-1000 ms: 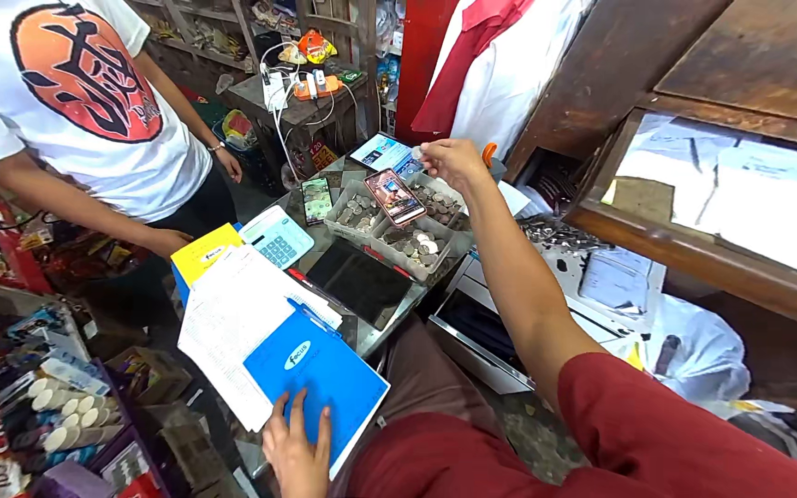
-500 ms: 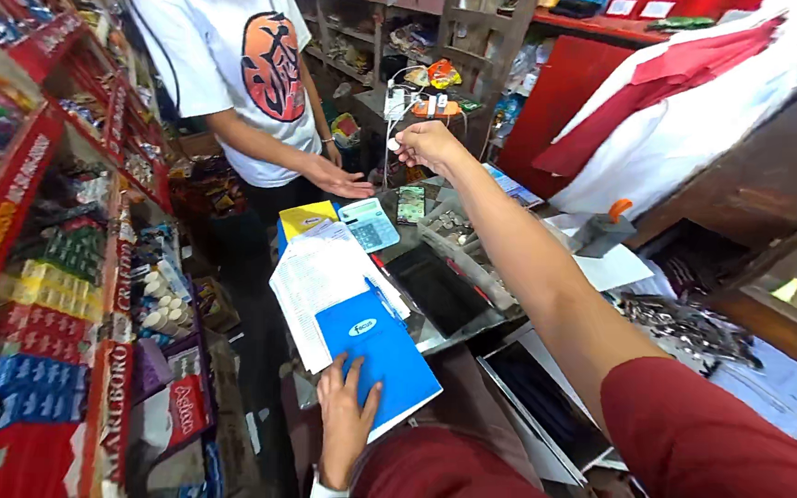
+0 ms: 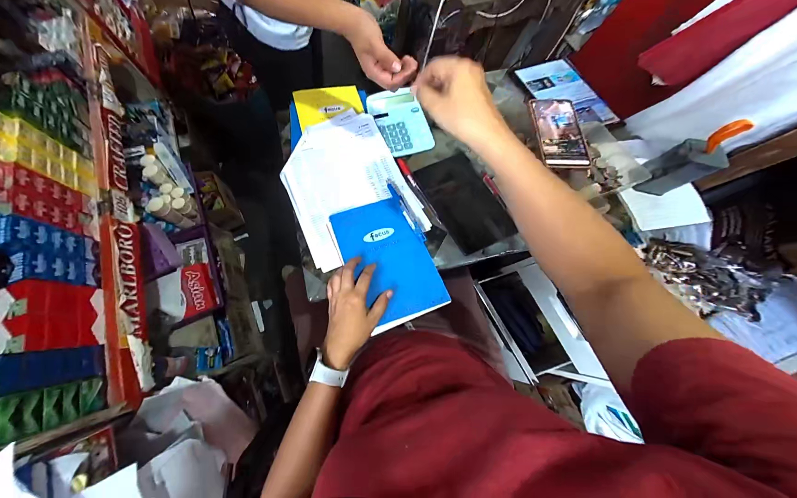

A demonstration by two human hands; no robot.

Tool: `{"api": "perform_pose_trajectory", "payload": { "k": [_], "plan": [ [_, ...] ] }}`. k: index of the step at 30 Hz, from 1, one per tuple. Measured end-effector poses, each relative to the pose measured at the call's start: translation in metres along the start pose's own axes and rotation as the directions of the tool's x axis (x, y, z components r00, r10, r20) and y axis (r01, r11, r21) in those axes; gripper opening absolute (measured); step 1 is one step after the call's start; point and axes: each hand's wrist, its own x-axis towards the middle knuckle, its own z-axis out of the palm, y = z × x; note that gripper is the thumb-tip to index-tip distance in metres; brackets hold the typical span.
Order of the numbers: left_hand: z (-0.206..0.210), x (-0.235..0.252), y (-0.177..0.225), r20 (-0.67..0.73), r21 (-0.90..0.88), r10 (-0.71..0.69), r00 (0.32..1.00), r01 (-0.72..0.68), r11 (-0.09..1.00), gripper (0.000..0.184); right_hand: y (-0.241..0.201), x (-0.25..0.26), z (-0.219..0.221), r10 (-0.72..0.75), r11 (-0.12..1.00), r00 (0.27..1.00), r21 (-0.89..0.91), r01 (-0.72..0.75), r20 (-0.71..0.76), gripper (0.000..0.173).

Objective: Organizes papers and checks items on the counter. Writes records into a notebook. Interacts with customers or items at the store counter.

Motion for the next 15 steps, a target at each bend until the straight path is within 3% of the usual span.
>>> {"api": "perform_pose_trajectory", "payload": {
  "k": [3,5,8,11,13,15],
  "plan": [
    [0.0,0.001,0.001,0.017,0.032,0.005,1.0,-0.006,0.999,0.053,0.017,-0.056,0.041,0.072,0.996,0.95,-0.074,-0.052,0.304,0.027],
    [-0.001,0.002,0.003,0.034,0.06,0.005,0.999,-0.007,0.998,0.053,0.028,-0.083,0.075,0.172,0.982,0.912,-0.137,-0.129,0.373,0.038],
    [0.0,-0.001,0.003,0.036,0.082,-0.004,0.999,0.001,0.997,0.054,0.03,-0.105,0.105,0.24,0.956,0.921,-0.242,-0.168,0.308,0.046],
    [0.002,-0.003,0.001,0.012,0.088,0.016,1.0,-0.017,0.996,0.056,0.024,-0.115,0.108,0.23,0.957,0.959,-0.216,-0.192,0.165,0.054],
    [0.004,-0.002,0.001,-0.008,0.096,0.043,0.999,-0.042,0.994,0.058,0.02,-0.119,0.095,0.207,0.977,0.972,-0.078,-0.199,0.111,0.047],
    [0.004,-0.001,0.0,-0.032,0.102,0.066,0.997,-0.062,0.993,0.059,0.016,-0.122,0.077,0.188,0.958,0.973,0.195,-0.212,0.132,0.035]
  ]
}}
